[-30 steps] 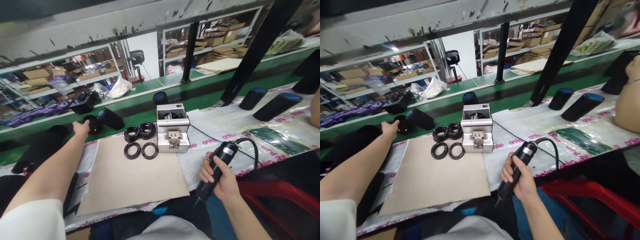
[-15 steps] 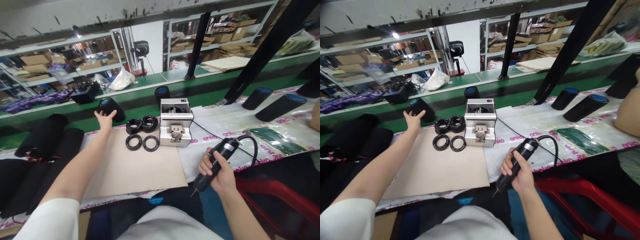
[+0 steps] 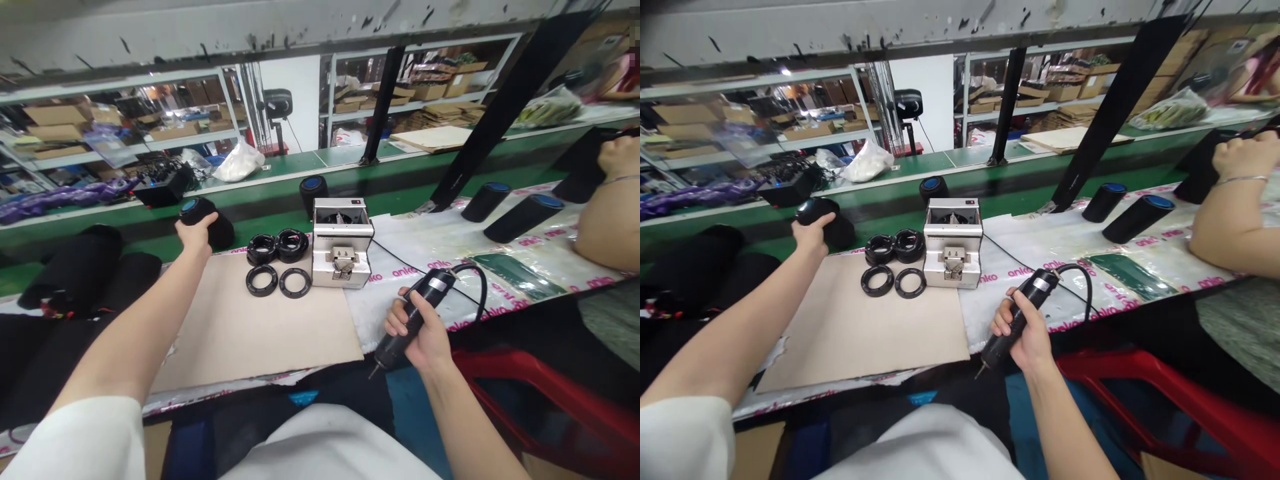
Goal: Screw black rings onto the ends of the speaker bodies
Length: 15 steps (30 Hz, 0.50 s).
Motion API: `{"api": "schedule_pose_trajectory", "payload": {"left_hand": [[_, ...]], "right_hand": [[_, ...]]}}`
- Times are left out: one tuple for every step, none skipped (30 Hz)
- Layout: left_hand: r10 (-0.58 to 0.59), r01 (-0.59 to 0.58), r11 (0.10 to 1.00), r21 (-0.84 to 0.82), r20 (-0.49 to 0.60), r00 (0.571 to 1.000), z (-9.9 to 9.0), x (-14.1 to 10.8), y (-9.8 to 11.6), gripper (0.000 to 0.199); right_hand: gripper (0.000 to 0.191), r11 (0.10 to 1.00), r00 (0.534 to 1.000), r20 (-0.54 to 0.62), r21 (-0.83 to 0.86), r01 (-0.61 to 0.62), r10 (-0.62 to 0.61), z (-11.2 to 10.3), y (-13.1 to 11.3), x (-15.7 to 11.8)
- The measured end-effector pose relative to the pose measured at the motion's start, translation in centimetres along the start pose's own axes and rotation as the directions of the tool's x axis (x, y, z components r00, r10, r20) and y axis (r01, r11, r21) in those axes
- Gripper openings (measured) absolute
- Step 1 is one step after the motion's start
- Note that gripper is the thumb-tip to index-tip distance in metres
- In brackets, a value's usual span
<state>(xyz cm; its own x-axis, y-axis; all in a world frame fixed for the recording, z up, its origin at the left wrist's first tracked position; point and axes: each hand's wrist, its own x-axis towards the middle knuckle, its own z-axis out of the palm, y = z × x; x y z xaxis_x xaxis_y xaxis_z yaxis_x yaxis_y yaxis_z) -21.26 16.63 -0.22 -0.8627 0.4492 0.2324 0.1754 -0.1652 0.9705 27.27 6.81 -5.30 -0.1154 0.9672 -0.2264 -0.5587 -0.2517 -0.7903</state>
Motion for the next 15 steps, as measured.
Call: {"api": "schedule_pose_trajectory", "payload": {"left_hand": [[-0.004,0.003,1.0,-0.027,-0.034,0.999,-0.4,-0.2,0.5,0.037],[-0.003,0.0,0.998,-0.056,-0.063,0.998,-1.1,-0.5,1.1,0.039],[0.003,-0.009,0.996,-0.084,-0.082,0.997,-1.9,-0.9,1.8,0.041],[0.016,-0.025,0.994,-0.107,-0.089,0.996,-3.0,-1.4,2.4,0.044],[0.034,-0.046,0.991,-0.127,-0.095,0.995,-4.2,-2.2,3.1,0.046],[0.05,-0.063,0.988,-0.143,-0.088,0.995,-5.5,-3.3,3.7,0.047],[0.072,-0.082,0.985,-0.155,-0.072,0.995,-6.9,-4.6,4.1,0.049],[0.092,-0.1,0.982,-0.162,-0.057,0.994,-8.3,-6.1,4.4,0.055],[0.106,-0.105,0.98,-0.17,-0.001,0.994,-9.7,-7.9,4.5,0.06],[0.133,-0.124,0.976,-0.179,0.044,0.99,-11.0,-9.7,4.4,0.066],[0.137,-0.133,0.977,-0.164,0.01,0.991,-12.2,-11.7,4.1,0.071],[0.092,-0.088,0.988,-0.127,0.031,0.995,-13.3,-13.5,3.6,0.073],[0.061,-0.057,0.993,-0.102,0.037,0.997,-14.2,-15.3,3.0,0.074],[0.034,-0.031,0.998,-0.061,0.051,0.998,-15.0,-17.0,2.4,0.075],[0.008,-0.009,1.0,0.009,0.083,0.997,-15.6,-18.4,1.9,0.077]], "right_hand": [[0.061,1.0,1.0,0.002,-0.02,0.005,-0.005,0.1,-0.3,-0.2],[0.061,0.999,1.0,0.009,-0.044,0.01,-0.01,0.3,-0.7,-0.4],[0.06,0.997,1.0,0.022,-0.073,0.015,-0.014,0.6,-1.0,-0.7],[0.059,0.994,0.999,0.042,-0.109,0.017,-0.012,1.0,-1.4,-0.9],[0.057,0.988,0.998,0.068,-0.152,0.015,-0.005,1.5,-1.7,-1.1],[0.055,0.98,0.995,0.097,-0.199,0.009,0.01,2.1,-1.9,-1.3],[0.053,0.971,0.992,0.124,-0.239,-0.001,0.032,2.8,-2.1,-1.4],[0.052,0.955,0.987,0.15,-0.296,-0.014,0.061,3.7,-2.1,-1.4],[0.051,0.922,0.98,0.175,-0.387,-0.018,0.093,4.8,-2.0,-1.4],[0.049,0.854,0.971,0.208,-0.52,0.008,0.117,5.9,-1.8,-1.2],[0.047,0.743,0.96,0.245,-0.666,0.065,0.135,7.2,-1.6,-1.1],[0.047,0.597,0.946,0.289,-0.789,0.146,0.15,8.5,-1.2,-0.9],[0.047,0.443,0.928,0.334,-0.866,0.234,0.163,9.8,-0.7,-0.6],[0.048,0.315,0.909,0.379,-0.896,0.312,0.177,11.0,-0.2,-0.4],[0.05,0.236,0.889,0.418,-0.898,0.372,0.19,12.0,0.4,-0.1]]}}
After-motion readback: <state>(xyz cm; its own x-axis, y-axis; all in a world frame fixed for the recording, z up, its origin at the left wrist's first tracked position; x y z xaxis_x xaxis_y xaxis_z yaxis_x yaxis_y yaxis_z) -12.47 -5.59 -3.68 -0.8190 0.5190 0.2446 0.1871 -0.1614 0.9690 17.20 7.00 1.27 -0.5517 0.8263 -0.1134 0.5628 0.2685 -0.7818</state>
